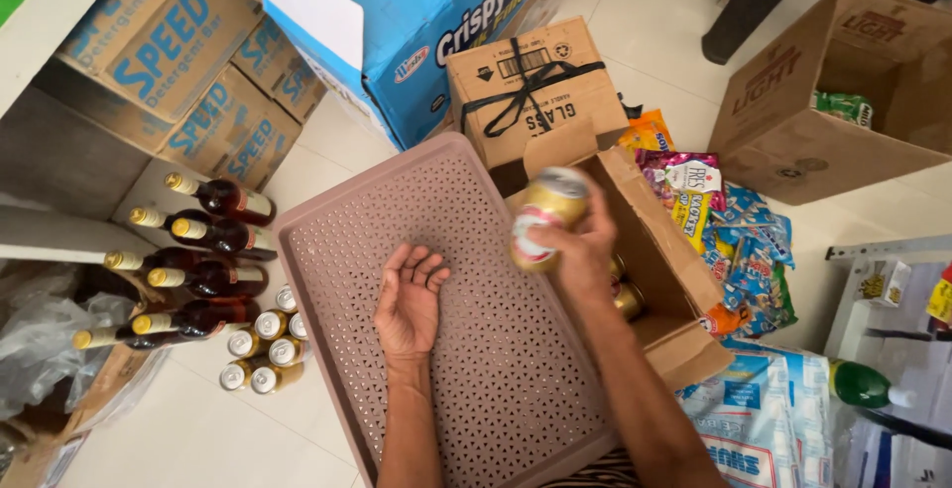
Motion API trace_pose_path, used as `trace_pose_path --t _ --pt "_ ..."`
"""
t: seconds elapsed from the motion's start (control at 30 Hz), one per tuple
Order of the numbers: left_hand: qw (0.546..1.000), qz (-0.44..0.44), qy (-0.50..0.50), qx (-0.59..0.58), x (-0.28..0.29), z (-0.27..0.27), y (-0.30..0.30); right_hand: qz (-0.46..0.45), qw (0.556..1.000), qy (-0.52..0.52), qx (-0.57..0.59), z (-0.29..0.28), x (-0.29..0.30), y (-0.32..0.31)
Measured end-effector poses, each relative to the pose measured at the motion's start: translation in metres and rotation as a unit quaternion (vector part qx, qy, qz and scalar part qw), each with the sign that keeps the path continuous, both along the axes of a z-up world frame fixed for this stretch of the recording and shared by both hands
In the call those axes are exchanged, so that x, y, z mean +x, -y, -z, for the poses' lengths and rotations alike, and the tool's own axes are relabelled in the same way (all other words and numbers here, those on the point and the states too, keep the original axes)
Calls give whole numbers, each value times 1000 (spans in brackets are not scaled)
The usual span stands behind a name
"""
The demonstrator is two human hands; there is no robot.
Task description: Organizing and putting beer cans into a cardboard box on the floor of a grocery store backroom.
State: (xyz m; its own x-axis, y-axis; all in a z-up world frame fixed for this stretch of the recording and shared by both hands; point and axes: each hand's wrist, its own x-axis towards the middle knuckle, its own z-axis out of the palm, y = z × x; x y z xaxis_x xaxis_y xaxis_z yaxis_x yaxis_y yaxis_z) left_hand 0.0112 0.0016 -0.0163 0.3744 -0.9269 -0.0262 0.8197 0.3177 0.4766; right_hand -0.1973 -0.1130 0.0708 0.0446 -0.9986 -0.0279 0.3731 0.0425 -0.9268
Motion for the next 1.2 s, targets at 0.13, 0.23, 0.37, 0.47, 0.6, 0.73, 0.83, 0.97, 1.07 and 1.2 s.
trace_pose_path --t 0.13,0.23,0.37,0.47,0.6,0.73,0.83,0.97,1.07,1.2 --pt "1000 -4 -3 1 4 -2 -1 41 999 -15 -9 21 -27 17" --pt "1000 -3 -8 9 1 -3 0 88 994 -34 -47 33 -41 23" --pt "1000 -4 0 17 -1 -9 3 125 988 -58 -76 67 -47 32" --pt "1000 -1 1 19 -1 -8 5 131 988 -51 -65 94 -45 38" --pt "1000 -3 -4 23 -2 -9 4 118 990 -61 -39 115 -38 36" --pt "1000 -4 -5 25 -2 -11 6 111 990 -78 -33 113 -35 40" --pt "1000 -4 -6 27 -4 -10 7 114 991 -73 7 132 -38 54" --pt "1000 -8 -4 26 -5 -9 9 126 988 -21 81 154 -34 73" --pt "1000 -9 -4 28 -4 -9 8 131 983 33 125 158 -30 80" --pt "1000 -7 -7 23 -5 -9 8 120 977 99 146 171 -35 89"
